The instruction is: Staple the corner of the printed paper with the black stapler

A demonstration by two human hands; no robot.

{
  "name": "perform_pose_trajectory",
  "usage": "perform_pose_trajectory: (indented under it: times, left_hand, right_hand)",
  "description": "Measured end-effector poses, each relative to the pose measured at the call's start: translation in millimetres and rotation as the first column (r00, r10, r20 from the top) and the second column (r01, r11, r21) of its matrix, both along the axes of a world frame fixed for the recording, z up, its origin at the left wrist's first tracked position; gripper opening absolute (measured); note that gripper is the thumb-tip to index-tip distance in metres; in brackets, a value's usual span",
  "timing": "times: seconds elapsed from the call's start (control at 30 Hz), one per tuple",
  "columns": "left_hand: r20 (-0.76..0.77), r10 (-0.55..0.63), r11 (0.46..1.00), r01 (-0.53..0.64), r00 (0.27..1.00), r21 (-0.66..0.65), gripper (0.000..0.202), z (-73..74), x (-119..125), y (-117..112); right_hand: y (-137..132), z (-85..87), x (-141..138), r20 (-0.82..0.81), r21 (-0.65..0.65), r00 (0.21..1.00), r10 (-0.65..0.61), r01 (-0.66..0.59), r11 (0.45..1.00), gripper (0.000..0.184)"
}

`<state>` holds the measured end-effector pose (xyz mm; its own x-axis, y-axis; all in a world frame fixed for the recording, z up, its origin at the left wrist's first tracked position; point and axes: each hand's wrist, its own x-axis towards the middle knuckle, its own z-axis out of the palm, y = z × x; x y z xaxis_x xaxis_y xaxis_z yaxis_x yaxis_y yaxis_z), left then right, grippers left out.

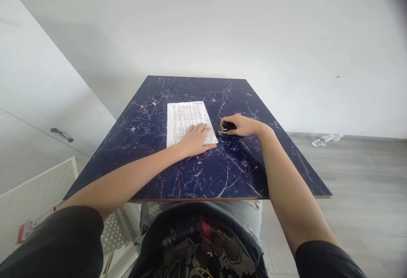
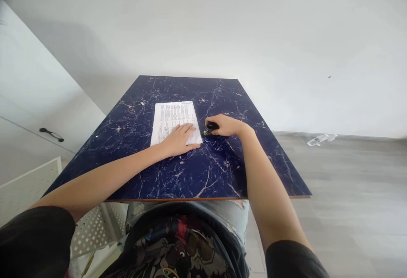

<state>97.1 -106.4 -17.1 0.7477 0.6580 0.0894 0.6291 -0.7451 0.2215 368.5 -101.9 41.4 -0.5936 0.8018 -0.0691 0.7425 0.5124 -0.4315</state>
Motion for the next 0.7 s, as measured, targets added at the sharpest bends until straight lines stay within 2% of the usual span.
perform_pose_trajectory:
  times: [0.23, 0.37, 0.57, 0.7]
  left_hand:
    - [-0.032, 0.004, 0.999, -0.003, 0.999, 0.040, 0.070, -2.1, 4.2, -4.3]
    - [0.014, 0.009, 0.994, -0.010, 1.000, 0.109, 0.063, -4.8, 4.4, -2.3]
    - [0.101, -0.123, 0.960, 0.093, 0.987, 0.264, 0.036, -2.0, 5.5, -2.0]
    - [0.097, -0.173, 0.929, 0.129, 0.980, 0.347, 0.030, -2.9, 6.1, -1.9]
  right_hand:
    - [-1.7, 2.0, -3.5, 0.017, 0.002, 1.000, -0.011, 0.011, 1.000, 0.022]
    - [-1.2, 1.0, -2.9, 0.017, 0.010, 1.000, -0.005, 0.005, 1.000, 0.021]
    - [-2.7, 2.9, -11.0, -0.001, 0.011, 1.000, 0.027, -0.027, 1.000, 0.021]
    - [-3.2, 3.6, -17.0, -0.002, 0.013, 0.999, 0.046, -0.046, 0.999, 0.020]
